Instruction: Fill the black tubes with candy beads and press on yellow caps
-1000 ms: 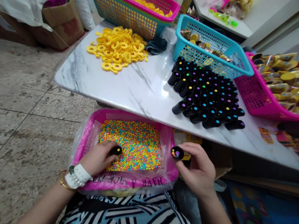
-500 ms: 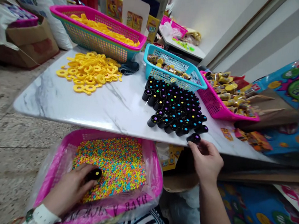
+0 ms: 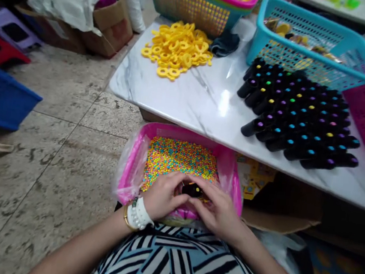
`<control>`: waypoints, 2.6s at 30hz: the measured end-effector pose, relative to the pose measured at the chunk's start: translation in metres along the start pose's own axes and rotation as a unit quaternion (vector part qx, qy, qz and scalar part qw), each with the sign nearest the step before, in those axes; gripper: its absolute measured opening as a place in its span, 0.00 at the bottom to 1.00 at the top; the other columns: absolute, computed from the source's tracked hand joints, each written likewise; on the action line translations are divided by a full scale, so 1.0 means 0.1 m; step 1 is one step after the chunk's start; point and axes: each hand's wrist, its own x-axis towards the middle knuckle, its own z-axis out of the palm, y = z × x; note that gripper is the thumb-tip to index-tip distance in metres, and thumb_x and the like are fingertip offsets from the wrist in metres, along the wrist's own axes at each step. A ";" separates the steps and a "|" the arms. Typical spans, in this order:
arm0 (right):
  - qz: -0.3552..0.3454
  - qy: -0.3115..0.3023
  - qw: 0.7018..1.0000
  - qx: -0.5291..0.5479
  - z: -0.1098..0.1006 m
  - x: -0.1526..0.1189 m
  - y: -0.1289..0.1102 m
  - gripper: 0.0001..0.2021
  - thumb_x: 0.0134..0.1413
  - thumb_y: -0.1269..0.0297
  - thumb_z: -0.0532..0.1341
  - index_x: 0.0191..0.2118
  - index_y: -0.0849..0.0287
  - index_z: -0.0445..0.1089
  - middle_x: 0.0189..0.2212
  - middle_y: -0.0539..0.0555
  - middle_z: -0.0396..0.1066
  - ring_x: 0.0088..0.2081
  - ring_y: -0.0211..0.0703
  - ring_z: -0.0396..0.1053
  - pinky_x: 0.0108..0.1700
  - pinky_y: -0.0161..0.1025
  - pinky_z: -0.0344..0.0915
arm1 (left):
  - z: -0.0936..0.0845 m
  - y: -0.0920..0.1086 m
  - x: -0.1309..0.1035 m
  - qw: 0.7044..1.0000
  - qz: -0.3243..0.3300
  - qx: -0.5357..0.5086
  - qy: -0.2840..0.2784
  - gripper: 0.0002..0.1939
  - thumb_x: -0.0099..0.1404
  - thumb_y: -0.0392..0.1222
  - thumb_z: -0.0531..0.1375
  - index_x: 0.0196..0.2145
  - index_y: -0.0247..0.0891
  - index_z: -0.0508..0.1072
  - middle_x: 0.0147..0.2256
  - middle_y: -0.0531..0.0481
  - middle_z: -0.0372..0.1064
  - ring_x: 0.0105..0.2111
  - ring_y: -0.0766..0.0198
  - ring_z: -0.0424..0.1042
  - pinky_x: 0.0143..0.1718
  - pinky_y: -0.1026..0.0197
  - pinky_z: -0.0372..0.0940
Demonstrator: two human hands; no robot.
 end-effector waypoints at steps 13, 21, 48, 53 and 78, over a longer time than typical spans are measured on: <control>-0.066 -0.211 0.925 -0.310 0.25 0.41 0.47 0.19 0.55 0.80 0.57 0.51 0.59 0.69 0.44 0.61 0.73 0.46 0.49 0.71 0.46 0.45 0.70 | -0.01 -0.29 -0.51 0.956 0.080 0.216 -0.181 0.21 0.65 0.59 0.57 0.38 0.36 0.75 0.33 0.44 0.73 0.35 0.56 0.72 0.37 0.56 0.66; -0.115 -0.216 0.918 -0.314 0.23 0.51 0.56 0.13 0.57 0.72 0.60 0.49 0.61 0.71 0.40 0.59 0.73 0.42 0.50 0.67 0.44 0.45 0.66 | 0.12 -0.42 -0.63 0.948 0.157 0.247 -0.129 0.23 0.65 0.59 0.57 0.43 0.35 0.73 0.35 0.44 0.75 0.36 0.55 0.70 0.36 0.55 0.64; -0.160 -0.290 0.891 -0.311 0.33 0.44 0.50 0.09 0.59 0.70 0.60 0.45 0.59 0.72 0.40 0.59 0.72 0.42 0.48 0.69 0.45 0.44 0.67 | 0.14 -0.32 -0.64 0.941 0.134 0.281 -0.130 0.18 0.67 0.54 0.54 0.40 0.36 0.73 0.36 0.43 0.73 0.38 0.55 0.70 0.40 0.53 0.66; -0.082 -0.196 0.973 -0.094 0.09 0.38 0.43 0.17 0.54 0.76 0.59 0.48 0.56 0.69 0.43 0.55 0.73 0.45 0.42 0.71 0.46 0.40 0.68 | 0.13 -0.34 -0.66 0.942 0.135 0.279 -0.127 0.20 0.67 0.55 0.54 0.42 0.36 0.72 0.36 0.43 0.72 0.38 0.54 0.70 0.40 0.53 0.66; -0.095 0.040 0.963 -0.249 -0.27 0.16 0.50 0.14 0.60 0.72 0.55 0.48 0.59 0.73 0.45 0.64 0.71 0.46 0.52 0.67 0.47 0.51 0.67 | 0.02 -0.21 -0.59 0.946 0.099 0.284 -0.122 0.23 0.66 0.56 0.55 0.53 0.41 0.69 0.38 0.45 0.71 0.40 0.55 0.70 0.40 0.56 0.65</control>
